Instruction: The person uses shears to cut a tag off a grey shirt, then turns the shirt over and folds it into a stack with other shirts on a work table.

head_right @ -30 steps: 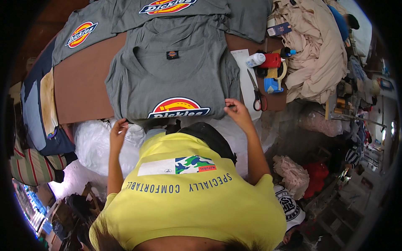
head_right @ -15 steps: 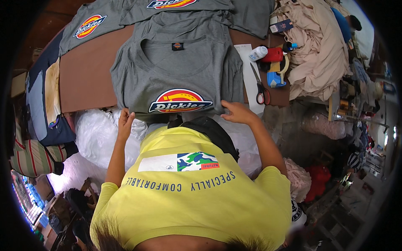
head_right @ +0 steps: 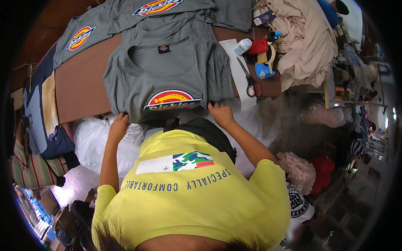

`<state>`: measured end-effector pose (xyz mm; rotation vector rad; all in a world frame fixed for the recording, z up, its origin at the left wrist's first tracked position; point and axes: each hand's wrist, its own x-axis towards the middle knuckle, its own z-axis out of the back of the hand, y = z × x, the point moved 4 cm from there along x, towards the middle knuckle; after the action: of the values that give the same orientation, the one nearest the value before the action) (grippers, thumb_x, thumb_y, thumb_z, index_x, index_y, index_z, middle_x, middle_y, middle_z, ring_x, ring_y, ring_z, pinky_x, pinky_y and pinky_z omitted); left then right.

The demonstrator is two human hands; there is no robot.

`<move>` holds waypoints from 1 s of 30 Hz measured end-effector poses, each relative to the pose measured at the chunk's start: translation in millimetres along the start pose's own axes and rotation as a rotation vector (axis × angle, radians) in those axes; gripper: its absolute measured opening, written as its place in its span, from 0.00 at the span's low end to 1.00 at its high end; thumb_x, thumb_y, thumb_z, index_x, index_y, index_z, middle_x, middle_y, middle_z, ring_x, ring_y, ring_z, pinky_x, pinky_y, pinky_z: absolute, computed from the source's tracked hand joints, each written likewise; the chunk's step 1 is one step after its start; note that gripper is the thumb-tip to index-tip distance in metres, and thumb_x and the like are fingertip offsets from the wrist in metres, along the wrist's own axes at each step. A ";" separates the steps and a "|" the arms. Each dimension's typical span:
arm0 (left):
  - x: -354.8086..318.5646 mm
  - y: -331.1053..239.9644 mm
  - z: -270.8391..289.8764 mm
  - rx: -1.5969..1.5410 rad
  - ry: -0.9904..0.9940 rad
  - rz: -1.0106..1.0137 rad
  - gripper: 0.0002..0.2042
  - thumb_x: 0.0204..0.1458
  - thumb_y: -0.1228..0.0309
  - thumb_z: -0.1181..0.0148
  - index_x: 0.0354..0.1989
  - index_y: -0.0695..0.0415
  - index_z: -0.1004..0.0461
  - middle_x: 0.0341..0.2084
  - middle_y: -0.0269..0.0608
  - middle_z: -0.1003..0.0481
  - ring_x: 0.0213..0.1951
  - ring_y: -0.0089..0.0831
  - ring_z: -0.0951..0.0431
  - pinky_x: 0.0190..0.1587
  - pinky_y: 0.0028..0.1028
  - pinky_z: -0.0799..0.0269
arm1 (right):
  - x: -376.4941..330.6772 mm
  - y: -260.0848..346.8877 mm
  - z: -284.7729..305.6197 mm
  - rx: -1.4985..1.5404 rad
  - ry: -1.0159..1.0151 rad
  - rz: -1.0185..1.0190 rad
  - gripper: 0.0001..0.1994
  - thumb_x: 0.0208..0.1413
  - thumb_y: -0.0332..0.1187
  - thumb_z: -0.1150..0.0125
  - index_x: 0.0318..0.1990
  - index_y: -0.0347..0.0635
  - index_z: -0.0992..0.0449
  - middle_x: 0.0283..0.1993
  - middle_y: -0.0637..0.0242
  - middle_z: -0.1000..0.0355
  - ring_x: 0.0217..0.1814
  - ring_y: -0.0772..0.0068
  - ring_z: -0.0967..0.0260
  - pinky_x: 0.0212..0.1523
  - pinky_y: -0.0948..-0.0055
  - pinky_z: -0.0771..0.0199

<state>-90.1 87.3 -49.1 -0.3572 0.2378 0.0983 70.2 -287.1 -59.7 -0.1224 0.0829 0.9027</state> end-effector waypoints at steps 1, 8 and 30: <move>-0.8 1.9 4.7 -0.005 -0.007 0.009 0.11 0.41 0.75 0.42 0.33 0.62 0.35 0.35 0.49 0.33 0.39 0.48 0.31 0.39 0.40 0.33 | -1.4 0.6 -3.1 -0.003 -0.016 -0.048 0.11 0.43 0.29 0.48 0.37 0.47 0.31 0.23 0.64 0.32 0.20 0.67 0.29 0.19 0.70 0.30; -9.9 -6.5 23.8 -0.098 -0.146 -0.149 0.10 0.43 0.72 0.42 0.30 0.62 0.35 0.33 0.47 0.33 0.38 0.48 0.33 0.39 0.39 0.35 | -8.8 -5.9 -7.2 -0.050 -0.083 -0.192 0.13 0.44 0.30 0.49 0.41 0.49 0.31 0.22 0.67 0.34 0.19 0.67 0.30 0.18 0.70 0.31; -13.6 28.9 15.9 -0.324 -0.210 0.126 0.10 0.49 0.71 0.44 0.35 0.64 0.36 0.30 0.55 0.30 0.32 0.52 0.31 0.35 0.35 0.35 | -12.6 -27.2 -13.5 0.001 -0.055 -0.106 0.12 0.45 0.28 0.48 0.39 0.50 0.30 0.21 0.65 0.33 0.21 0.65 0.30 0.20 0.68 0.32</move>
<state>-103.9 119.2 -40.9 -0.6499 0.0345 0.2989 83.5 -315.5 -69.6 -0.0997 0.0252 0.7994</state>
